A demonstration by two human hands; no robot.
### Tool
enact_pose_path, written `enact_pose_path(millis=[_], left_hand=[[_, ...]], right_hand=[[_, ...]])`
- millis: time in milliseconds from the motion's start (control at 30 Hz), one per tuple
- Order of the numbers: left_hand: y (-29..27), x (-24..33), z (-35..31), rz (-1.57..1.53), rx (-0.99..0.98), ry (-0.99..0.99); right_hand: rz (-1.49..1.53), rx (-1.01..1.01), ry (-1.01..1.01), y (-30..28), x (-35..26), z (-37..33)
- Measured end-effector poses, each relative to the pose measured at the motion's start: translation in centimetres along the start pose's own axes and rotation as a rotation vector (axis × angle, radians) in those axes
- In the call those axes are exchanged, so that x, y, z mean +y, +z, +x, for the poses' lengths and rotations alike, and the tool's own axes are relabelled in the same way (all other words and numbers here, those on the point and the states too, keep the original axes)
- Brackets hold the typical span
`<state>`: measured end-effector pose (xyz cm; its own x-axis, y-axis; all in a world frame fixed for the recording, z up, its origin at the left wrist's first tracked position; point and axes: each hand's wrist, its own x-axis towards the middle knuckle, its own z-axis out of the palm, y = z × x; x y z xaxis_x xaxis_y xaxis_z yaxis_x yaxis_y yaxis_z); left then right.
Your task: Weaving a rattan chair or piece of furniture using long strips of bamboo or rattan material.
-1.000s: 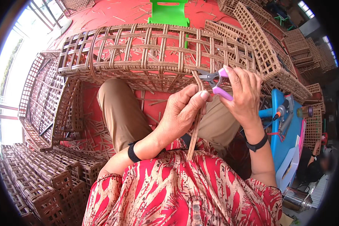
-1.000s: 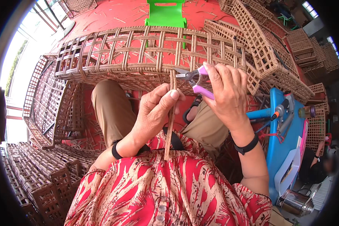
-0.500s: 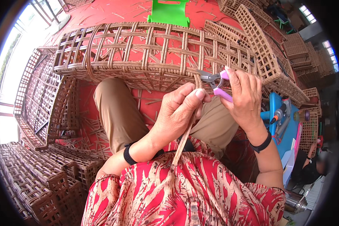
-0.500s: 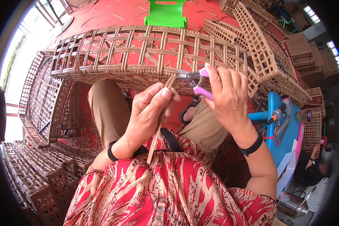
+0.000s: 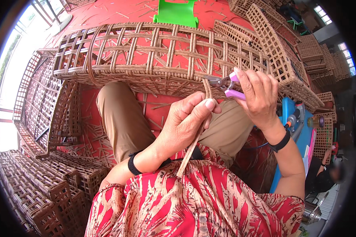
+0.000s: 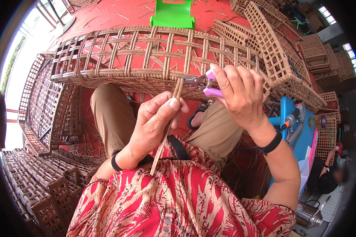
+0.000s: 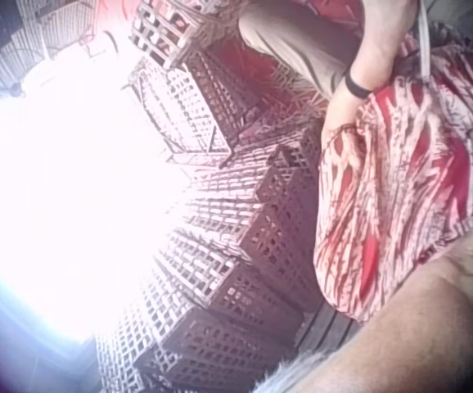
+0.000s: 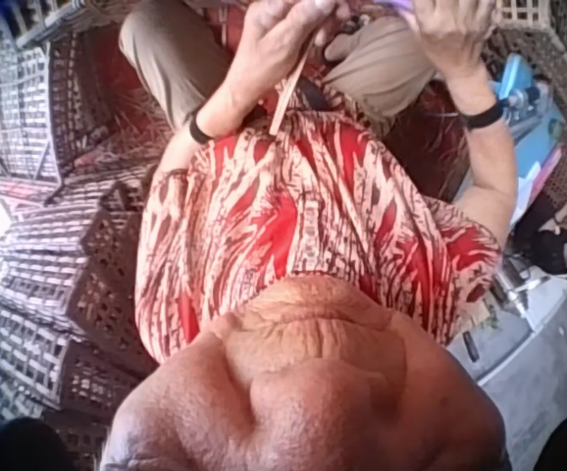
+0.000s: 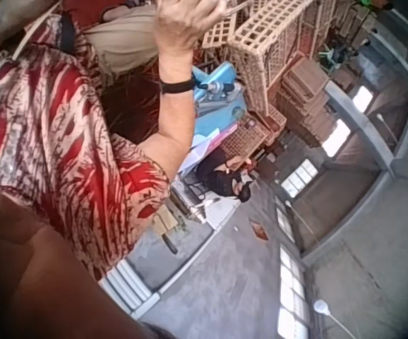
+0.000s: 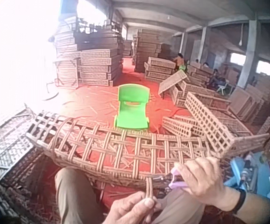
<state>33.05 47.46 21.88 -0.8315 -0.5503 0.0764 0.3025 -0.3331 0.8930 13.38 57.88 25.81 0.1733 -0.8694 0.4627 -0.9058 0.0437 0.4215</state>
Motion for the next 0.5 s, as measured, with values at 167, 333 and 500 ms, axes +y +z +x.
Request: enact_pose_path(millis=[167,333,500], left_hand=[[-0.3,-0.1,-0.2,0.002,-0.027,-0.068],[-0.6,0.5,-0.3,-0.043,-0.035,-0.118],[-0.8,0.6,-0.6,0.028,-0.054,-0.105]], right_hand=[[0.068,-0.057,-0.019,0.0,0.4,0.6],[0.046,-0.123,-0.040,-1.0,0.3,1.5],[0.048,-0.195,-0.121,-0.6,1.0,1.8]])
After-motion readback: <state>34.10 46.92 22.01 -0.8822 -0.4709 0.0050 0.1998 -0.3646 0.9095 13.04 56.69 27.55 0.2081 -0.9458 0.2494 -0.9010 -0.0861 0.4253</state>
